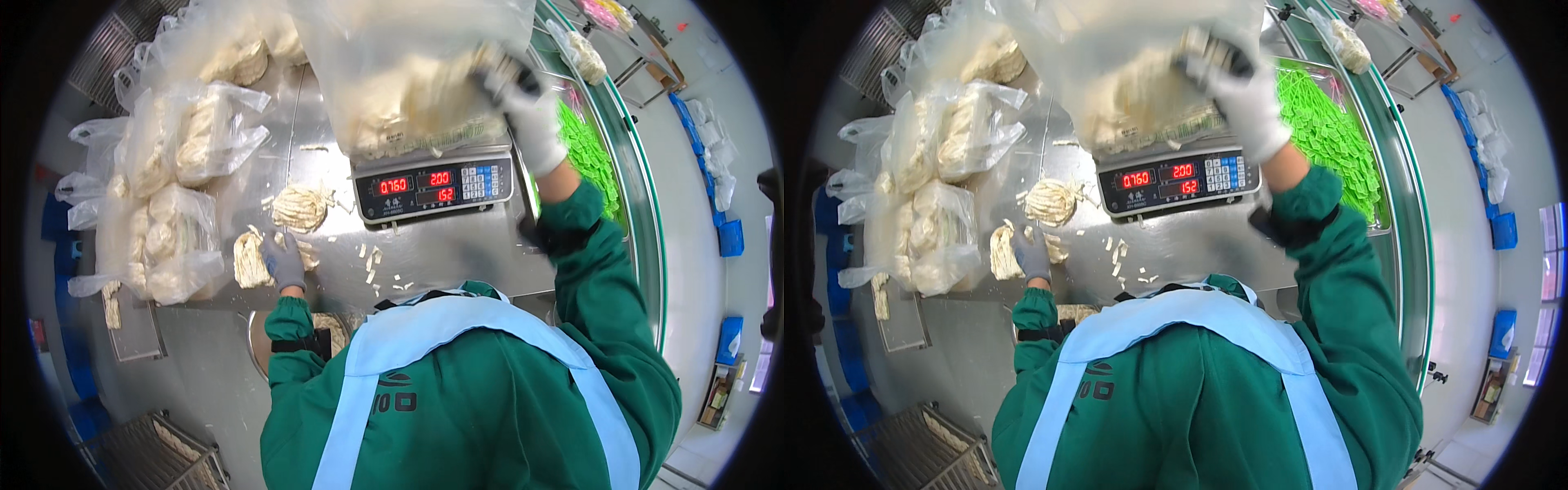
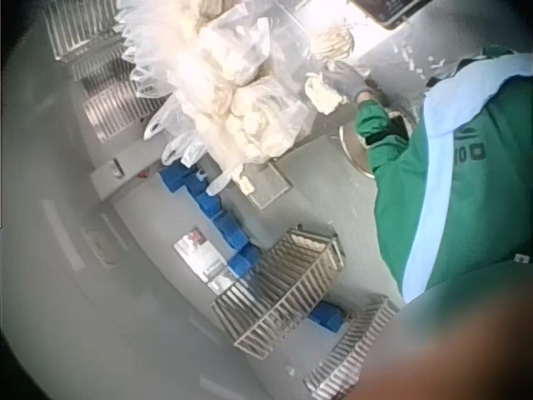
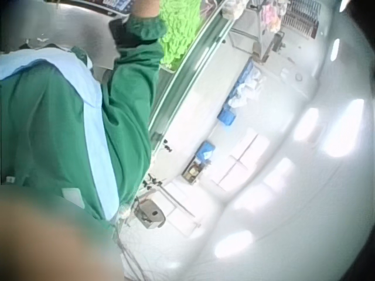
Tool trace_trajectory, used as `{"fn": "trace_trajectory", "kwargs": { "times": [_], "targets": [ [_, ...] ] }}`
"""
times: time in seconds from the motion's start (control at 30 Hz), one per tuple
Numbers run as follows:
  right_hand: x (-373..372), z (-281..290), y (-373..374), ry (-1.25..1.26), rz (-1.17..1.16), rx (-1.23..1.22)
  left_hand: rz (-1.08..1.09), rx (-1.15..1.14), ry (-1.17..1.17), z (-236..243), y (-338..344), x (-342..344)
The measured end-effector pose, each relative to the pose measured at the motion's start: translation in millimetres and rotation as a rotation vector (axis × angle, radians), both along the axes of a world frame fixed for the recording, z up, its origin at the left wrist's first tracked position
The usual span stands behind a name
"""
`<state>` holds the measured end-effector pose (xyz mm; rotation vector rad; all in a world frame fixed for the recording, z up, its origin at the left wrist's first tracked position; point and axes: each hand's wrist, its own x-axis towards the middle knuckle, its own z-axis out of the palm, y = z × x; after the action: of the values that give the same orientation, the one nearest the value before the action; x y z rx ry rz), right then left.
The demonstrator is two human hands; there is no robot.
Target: The person repeatedly picks portions of noodles, places them on a digital scale, transfers them into plastic bags, and moves the filled bags onto a conveyor belt. The process is repeated continuously throughout the clip.
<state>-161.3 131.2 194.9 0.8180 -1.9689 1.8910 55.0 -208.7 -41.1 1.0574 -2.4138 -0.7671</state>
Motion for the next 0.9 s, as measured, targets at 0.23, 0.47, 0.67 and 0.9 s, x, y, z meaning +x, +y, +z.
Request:
{"fn": "trace_trajectory", "kwargs": {
  "times": [0.23, 0.47, 0.67, 0.9],
  "targets": [
    [-114, 107, -44, 0.123, -0.107, 1.121, 0.007, -0.261, 0.292, 38, 35, -28],
    [-121, 58, -45, 0.259, -0.039, 0.927, -0.207, -0.178, 0.516, 97, 57, -59],
    [-65, 163, 2, 0.455, -0.462, 0.213, -0.514, -0.149, 0.848, 247, 93, -127],
    [-134, 113, 15, -0.057, 0.017, 0.094, -0.148, -0.391, 0.996, 308, 101, -229]
  ]
}}
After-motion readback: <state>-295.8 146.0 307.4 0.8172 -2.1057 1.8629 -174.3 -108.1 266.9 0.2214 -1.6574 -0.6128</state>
